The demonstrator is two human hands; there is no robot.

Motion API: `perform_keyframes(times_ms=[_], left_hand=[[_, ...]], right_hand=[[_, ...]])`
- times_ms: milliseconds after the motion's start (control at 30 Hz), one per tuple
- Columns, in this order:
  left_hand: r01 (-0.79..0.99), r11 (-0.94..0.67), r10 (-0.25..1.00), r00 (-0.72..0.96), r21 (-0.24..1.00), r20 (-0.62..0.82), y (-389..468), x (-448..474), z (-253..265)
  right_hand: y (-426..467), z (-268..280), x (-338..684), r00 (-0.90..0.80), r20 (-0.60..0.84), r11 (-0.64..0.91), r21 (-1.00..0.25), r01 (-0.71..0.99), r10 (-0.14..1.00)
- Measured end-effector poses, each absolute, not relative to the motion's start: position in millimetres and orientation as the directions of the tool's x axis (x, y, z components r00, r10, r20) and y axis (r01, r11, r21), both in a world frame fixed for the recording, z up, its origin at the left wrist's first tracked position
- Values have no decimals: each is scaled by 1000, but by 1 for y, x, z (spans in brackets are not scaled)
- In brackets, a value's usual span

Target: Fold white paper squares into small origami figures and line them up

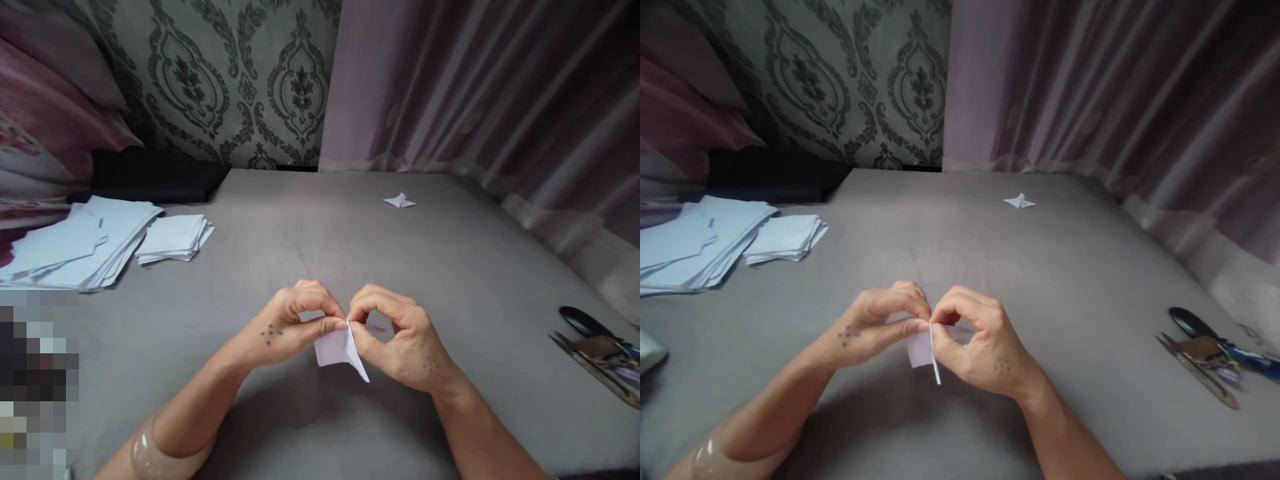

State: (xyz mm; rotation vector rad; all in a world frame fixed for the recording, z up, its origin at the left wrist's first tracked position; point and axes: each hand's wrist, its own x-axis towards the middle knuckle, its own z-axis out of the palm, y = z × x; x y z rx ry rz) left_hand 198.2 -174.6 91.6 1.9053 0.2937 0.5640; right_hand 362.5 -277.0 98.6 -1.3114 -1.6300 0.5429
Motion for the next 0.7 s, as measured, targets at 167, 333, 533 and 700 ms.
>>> perform_keyframes(times_ms=[167,333,533,700], left_hand=[[-15,-365,444,876,931,188,-172,196,92],[-13,-322,427,890,946,158,-171,196,92],[-26,-282,469,868,959,161,-171,196,87],[-52,-310,568,791,949,229,-171,196,82]], right_hand=[[-278,100,363,-5,348,304,-812,498,938],[-276,99,363,-14,353,314,-814,489,935],[-277,98,363,45,336,283,-852,440,941],[-277,100,367,38,248,209,-880,426,968]])
